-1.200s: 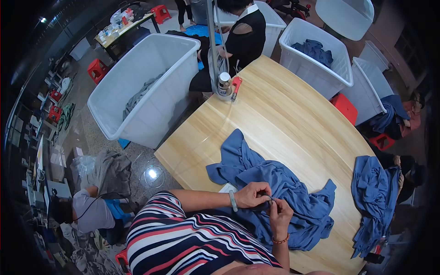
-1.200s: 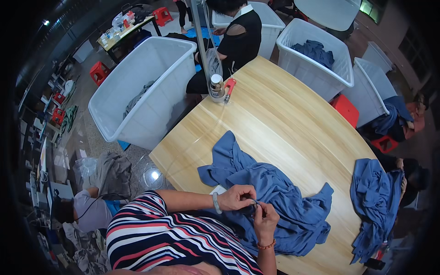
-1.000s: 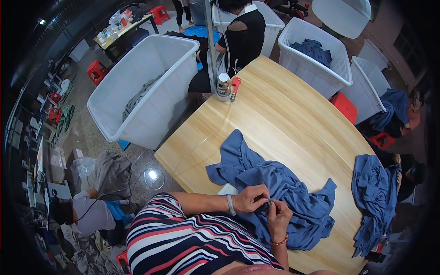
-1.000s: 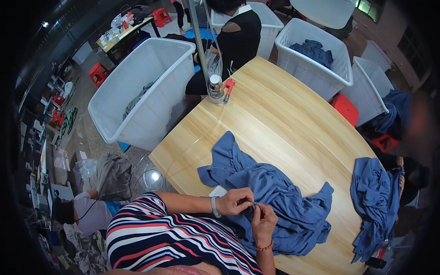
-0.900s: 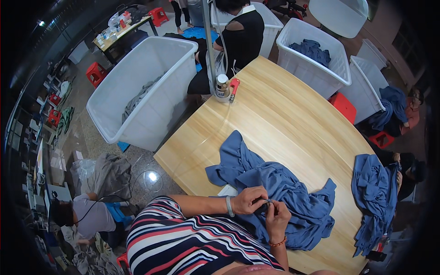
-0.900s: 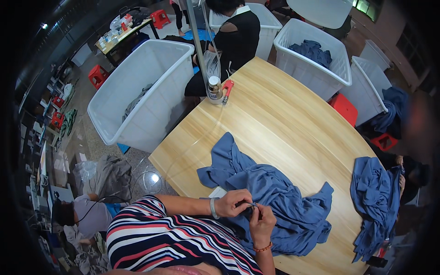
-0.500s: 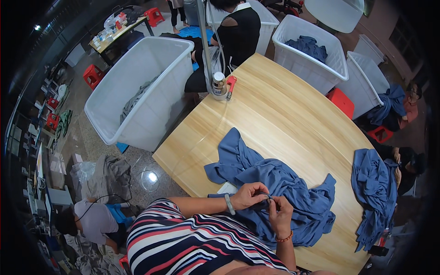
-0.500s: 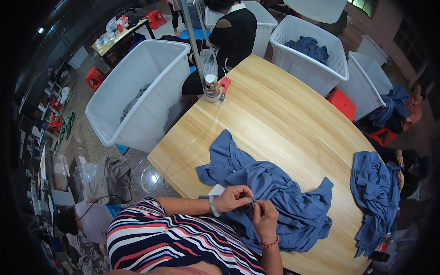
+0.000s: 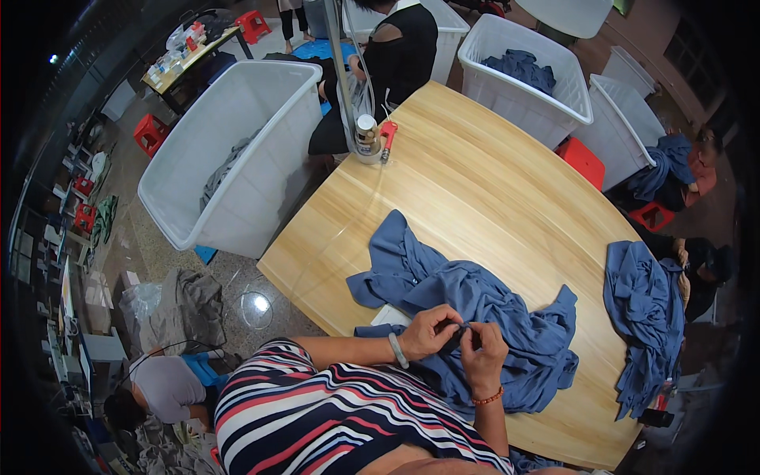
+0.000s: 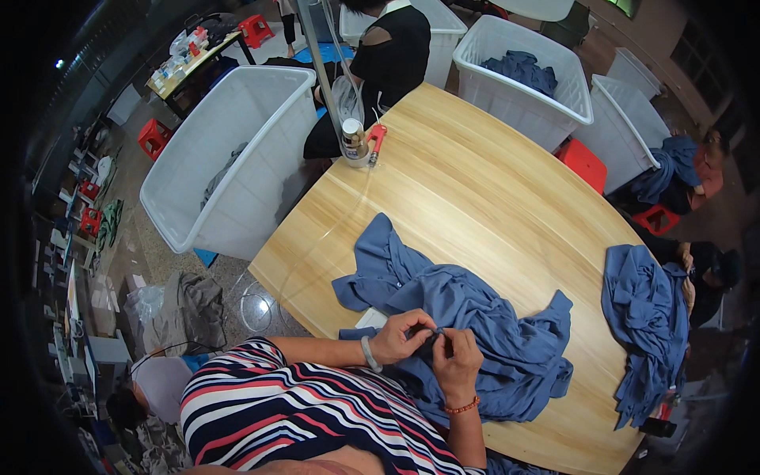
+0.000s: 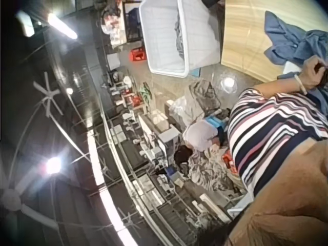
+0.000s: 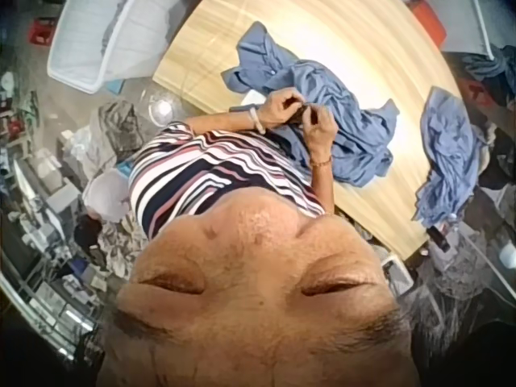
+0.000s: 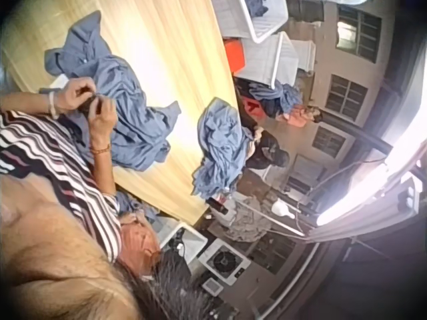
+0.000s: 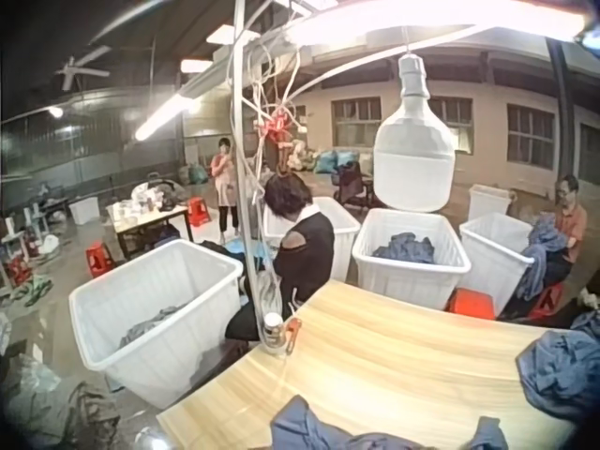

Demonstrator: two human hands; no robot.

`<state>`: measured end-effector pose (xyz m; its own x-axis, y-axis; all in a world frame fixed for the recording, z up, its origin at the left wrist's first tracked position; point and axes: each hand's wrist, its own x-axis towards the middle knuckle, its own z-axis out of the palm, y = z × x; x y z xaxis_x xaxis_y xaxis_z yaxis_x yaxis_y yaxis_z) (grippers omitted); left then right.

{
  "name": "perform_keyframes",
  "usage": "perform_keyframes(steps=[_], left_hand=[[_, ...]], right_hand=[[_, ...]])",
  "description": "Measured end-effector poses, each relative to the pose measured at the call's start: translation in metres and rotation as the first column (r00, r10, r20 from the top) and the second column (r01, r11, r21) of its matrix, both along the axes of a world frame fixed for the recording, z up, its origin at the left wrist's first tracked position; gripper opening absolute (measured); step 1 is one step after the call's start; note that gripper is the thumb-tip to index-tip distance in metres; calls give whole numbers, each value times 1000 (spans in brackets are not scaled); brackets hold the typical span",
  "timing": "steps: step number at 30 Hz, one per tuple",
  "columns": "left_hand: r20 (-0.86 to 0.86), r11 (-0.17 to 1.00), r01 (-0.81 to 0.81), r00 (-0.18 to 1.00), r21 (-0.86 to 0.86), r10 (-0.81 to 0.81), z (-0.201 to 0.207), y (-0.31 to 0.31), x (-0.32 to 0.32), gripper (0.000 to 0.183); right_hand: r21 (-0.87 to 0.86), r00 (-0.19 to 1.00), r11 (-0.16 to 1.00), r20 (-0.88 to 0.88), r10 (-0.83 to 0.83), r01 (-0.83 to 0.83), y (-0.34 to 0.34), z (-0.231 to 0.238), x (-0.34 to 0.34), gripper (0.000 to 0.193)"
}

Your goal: Cutting blue fabric into smaller pieces using scissors on a wooden table.

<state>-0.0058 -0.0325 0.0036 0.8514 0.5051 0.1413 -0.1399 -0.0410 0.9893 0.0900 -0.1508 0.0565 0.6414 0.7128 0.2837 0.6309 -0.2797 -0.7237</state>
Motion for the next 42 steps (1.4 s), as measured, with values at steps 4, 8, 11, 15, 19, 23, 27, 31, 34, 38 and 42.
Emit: perform_keyframes(steps=[4,8,11,15,19,23,27,31,34,38,42], left_hand=[[-51,988,47,998,148,-40,5,9,1,10],[-56,893,149,989,425,-138,-4,19,5,14],[-181,831,194,977,521,-115,-23,32,9,17],[-372,952,301,891,59,-259,-21,55,12,10],[-218,815,306,863,-492,-455,10,61,23,9],[-280,823,349,820,-448,-500,1,59,25,9],[-272,839,384,822,-385,-501,0,54,28,9],[-200,880,455,857,-137,-474,1,51,31,11],[-332,865,450,869,222,-367,10,50,33,12],[-348,734,469,878,490,-328,-2,54,36,17],[-184,659,301,953,689,-243,-8,46,46,23]], right_hand=[[-40,994,995,46,95,-93,-9,-5,0,11],[-88,995,994,-78,63,-70,-14,-13,3,11],[-86,989,996,-146,3,-16,-15,-16,9,11],[-32,904,997,-420,-83,77,-17,-13,24,9],[-124,841,981,-506,-191,148,-22,-30,44,11],[-87,961,981,-207,-186,171,-13,-30,36,13],[62,754,997,-657,1,53,2,-32,26,13],[42,821,999,-570,33,-11,-3,-36,32,12],[150,859,989,-505,90,-15,-1,-36,26,8],[153,949,987,-301,94,-49,4,-34,22,7],[102,905,994,-425,5,42,2,-37,23,8]])
